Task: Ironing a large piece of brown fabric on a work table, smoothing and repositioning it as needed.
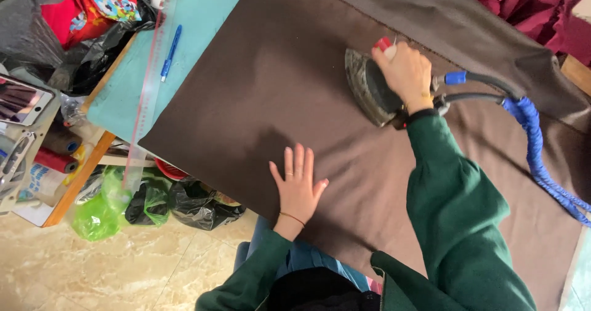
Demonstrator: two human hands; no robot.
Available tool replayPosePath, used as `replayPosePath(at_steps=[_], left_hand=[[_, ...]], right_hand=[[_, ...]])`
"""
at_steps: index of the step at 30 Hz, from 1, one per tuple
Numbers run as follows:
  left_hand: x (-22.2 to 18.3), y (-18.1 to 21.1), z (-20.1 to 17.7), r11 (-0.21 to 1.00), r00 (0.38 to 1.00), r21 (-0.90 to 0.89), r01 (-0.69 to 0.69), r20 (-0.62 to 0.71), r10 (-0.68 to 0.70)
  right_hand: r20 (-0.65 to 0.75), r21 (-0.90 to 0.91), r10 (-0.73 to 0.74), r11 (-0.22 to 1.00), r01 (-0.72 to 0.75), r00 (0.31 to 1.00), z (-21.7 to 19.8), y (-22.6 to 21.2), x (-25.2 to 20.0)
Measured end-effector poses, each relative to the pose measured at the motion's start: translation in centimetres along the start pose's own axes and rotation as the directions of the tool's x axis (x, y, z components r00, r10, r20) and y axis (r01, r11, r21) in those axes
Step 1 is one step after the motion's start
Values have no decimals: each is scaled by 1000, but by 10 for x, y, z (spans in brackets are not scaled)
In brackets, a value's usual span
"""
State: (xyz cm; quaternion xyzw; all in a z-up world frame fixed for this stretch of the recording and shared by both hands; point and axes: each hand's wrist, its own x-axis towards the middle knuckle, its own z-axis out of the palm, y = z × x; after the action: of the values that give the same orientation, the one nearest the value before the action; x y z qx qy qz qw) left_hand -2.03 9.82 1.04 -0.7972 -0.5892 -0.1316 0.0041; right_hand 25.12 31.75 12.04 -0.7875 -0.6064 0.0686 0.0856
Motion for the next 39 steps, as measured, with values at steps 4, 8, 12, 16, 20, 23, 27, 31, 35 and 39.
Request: replayPosePath(at_steps=[4,8,12,16,20,23,27,31,35,39], left_hand=[[-26,23,-34,985,985,31,-172,-29,172],[-76,31,-11,902,888,-194,-386,186,421],[-80,24,-8,857,836,-297,-421,239,493],[-79,22,-4,857,811,-305,-416,301,501],[-81,27,2,862,803,-305,-405,333,495],[-79,32,4,871,812,-308,-384,336,477],[-81,38,10,883,859,-311,-352,267,437],[-78,38,5,885,872,-331,-328,255,419],[-80,40,10,892,857,-338,-299,317,407],[-83,43,12,895,891,-331,-299,237,386]], right_hand=[[32,-16,22,1000,-21,999,0,-8,-64],[-105,-258,-159,958,128,982,15,-4,-132],[-9,-241,-149,960,142,989,8,-15,-173],[-25,-256,-142,958,131,990,13,-17,-163],[-50,-289,-146,949,126,988,21,-22,-125],[-110,-251,-150,961,118,983,26,-27,-81],[-115,-123,-80,990,65,990,31,-31,-18],[-174,-147,-87,987,62,981,48,-17,20],[-121,-105,-38,994,25,992,43,-20,25],[22,79,52,995,-53,998,14,-38,9]])
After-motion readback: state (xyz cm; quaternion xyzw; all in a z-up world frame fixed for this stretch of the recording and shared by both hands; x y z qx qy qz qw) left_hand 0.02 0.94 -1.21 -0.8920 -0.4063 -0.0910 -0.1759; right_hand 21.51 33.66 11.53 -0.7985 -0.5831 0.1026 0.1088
